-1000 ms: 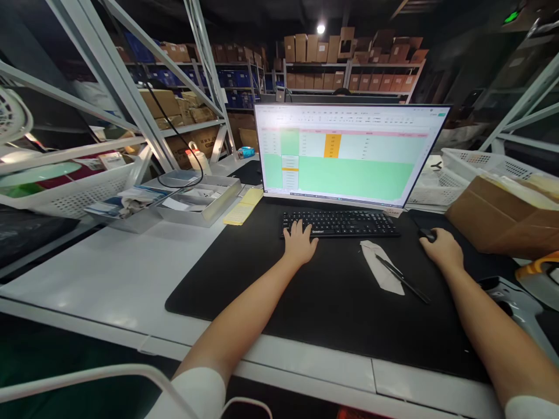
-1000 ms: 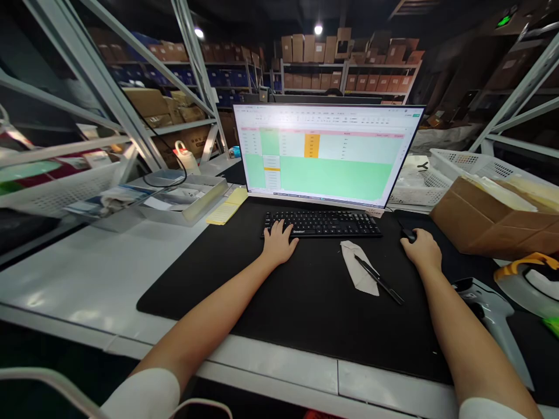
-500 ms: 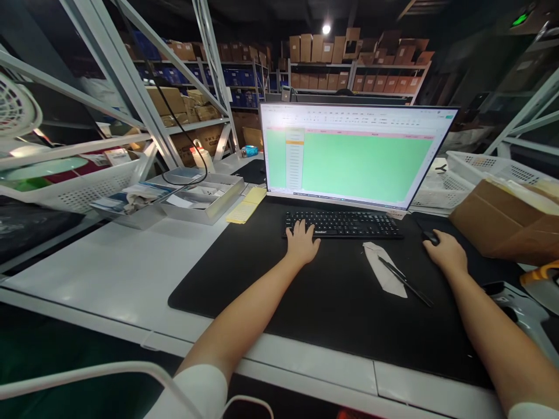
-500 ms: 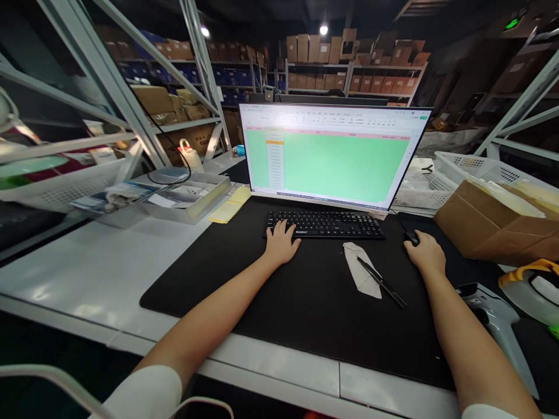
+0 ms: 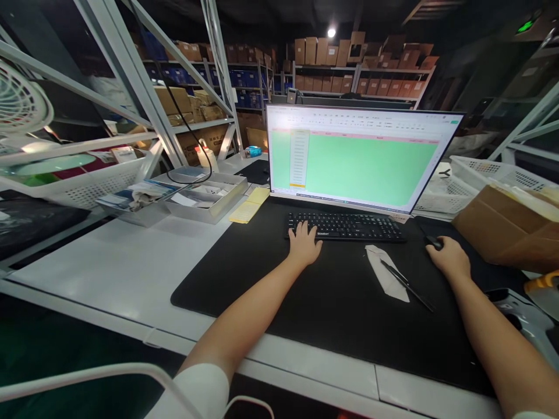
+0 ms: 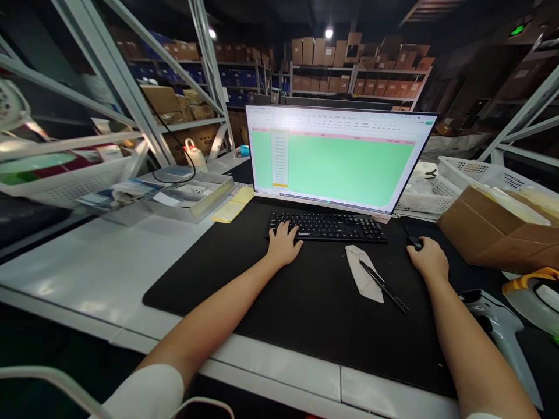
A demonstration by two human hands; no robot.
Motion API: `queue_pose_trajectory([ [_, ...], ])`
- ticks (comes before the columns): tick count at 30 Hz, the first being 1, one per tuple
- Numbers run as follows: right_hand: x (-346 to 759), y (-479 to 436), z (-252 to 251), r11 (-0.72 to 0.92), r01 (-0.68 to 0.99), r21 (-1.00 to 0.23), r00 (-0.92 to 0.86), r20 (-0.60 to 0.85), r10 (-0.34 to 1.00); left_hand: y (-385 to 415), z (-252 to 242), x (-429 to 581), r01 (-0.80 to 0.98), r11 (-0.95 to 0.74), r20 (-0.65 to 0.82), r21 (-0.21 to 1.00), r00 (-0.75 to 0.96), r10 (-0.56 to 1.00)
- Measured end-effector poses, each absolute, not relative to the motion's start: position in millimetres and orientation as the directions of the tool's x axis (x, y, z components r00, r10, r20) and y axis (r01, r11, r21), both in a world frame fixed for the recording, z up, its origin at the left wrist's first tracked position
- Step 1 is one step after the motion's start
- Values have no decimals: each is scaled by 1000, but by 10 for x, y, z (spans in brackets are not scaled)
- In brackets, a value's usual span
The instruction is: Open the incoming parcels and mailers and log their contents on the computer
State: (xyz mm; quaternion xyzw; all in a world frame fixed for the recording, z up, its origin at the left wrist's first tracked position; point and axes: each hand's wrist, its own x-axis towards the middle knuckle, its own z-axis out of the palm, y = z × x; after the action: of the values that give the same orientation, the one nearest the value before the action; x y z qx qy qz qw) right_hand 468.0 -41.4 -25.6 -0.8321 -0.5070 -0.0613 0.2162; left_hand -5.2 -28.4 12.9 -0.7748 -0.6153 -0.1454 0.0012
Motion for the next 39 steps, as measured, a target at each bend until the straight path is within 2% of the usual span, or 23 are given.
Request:
queue_pose_trajectory([
  [7, 4646, -441, -233, -409, 861, -303, 497, 330, 802, -288, 126, -50, 951, -246, 228, 189, 201, 953],
  [13, 4674, -415, -261, -363, 889, -279, 443, 329, 834, -290, 126, -52, 952, -246, 233, 182, 201, 951],
  [32, 4652, -429, -238, -423, 849, -317, 515, 316, 797, -287, 128, -53, 951, -243, 225, 191, 198, 954],
  [39, 4714, -399, -295, -356, 897, -261, 431, 342, 835, -285, 125, -55, 952, -241, 224, 187, 197, 954],
])
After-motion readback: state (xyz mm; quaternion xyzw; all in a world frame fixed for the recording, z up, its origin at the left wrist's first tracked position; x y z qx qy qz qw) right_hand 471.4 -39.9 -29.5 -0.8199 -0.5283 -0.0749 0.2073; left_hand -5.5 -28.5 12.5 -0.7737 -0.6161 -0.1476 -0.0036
